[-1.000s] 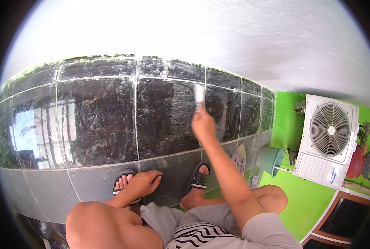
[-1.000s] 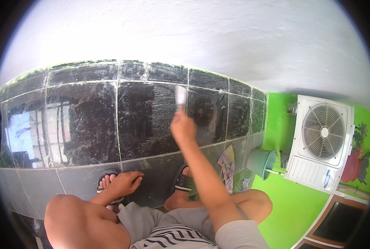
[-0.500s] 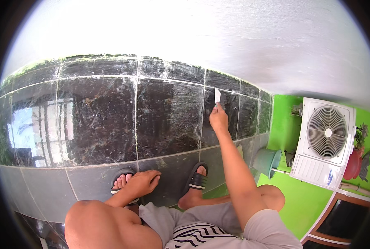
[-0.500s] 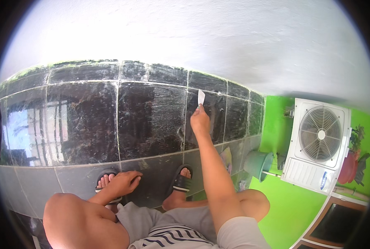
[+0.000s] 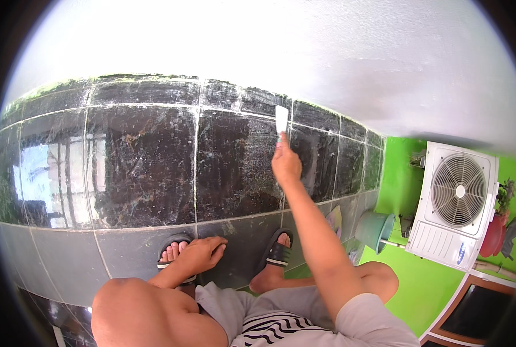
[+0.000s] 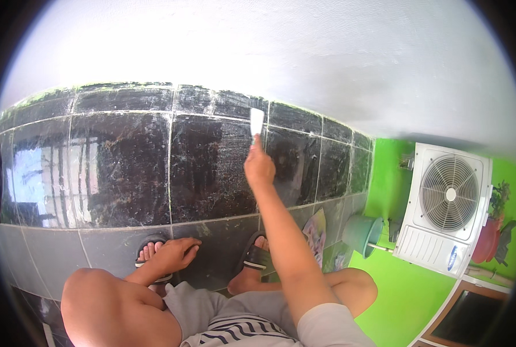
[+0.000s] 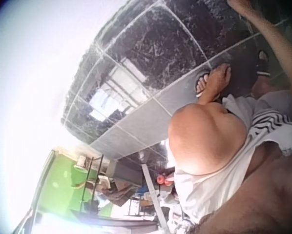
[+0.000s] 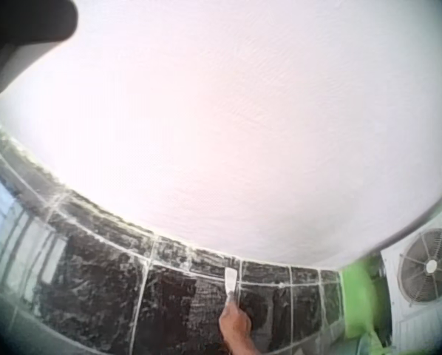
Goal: The person applies grout to the joints between dark wall tiles using a small white plastic spatula. They work methodically along the upper horizontal and vertical seams, smoothing the material into the gaps.
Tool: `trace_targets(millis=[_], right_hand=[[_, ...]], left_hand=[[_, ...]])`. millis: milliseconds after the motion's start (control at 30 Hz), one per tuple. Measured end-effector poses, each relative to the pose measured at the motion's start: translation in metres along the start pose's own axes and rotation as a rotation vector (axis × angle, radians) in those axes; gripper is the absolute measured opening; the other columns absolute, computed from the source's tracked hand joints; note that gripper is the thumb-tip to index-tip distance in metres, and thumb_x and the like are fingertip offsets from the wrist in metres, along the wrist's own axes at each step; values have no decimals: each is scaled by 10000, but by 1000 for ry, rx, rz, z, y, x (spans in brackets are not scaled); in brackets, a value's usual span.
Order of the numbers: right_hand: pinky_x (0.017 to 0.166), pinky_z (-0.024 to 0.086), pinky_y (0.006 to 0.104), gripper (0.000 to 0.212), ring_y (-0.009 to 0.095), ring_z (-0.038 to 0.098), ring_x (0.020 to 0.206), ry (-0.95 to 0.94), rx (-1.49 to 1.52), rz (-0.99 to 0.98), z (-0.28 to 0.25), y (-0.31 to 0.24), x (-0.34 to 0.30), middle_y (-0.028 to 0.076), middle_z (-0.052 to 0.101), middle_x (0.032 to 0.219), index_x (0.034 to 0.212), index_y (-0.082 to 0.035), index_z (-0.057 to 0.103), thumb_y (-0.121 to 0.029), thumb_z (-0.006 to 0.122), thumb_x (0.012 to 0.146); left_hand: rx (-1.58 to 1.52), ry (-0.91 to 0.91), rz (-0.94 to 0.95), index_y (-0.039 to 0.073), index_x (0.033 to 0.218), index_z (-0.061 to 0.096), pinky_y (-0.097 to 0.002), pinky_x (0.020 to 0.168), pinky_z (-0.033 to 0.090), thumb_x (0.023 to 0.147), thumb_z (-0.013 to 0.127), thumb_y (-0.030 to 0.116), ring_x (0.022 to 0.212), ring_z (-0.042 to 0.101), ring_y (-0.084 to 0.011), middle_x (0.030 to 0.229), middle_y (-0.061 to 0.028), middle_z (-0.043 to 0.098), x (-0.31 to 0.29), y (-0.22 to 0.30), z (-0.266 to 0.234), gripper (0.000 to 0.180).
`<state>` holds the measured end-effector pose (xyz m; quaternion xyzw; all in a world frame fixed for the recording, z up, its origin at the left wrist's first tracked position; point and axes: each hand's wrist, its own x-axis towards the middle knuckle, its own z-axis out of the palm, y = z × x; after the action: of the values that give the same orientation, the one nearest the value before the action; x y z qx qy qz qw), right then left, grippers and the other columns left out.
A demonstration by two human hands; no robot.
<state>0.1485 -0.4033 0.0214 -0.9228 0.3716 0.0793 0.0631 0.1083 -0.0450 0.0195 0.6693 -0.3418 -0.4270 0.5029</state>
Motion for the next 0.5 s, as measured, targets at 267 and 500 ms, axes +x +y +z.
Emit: trace_targets(millis=[267,500], right_hand=[[648,570,501,554,374,719,690,63,197,-470,24,-94,-22,188,711,797,1622,-275,367,-313,511,1088],[690,577,460,524,293,718,723,1,-13,17,10,-31,17,124,711,803,1649,-298,317,-385,369,1135]], left_hand=[[33,-42,-7,43,1158,699,-479,871,569,1013,609,206,983,721,-384,1081,-175,750,-2,-3,0,236],[-7,-49,-24,52,1186,702,-472,888,567,1014,601,208,1008,716,-386,1113,-168,744,0,-3,1,253]])
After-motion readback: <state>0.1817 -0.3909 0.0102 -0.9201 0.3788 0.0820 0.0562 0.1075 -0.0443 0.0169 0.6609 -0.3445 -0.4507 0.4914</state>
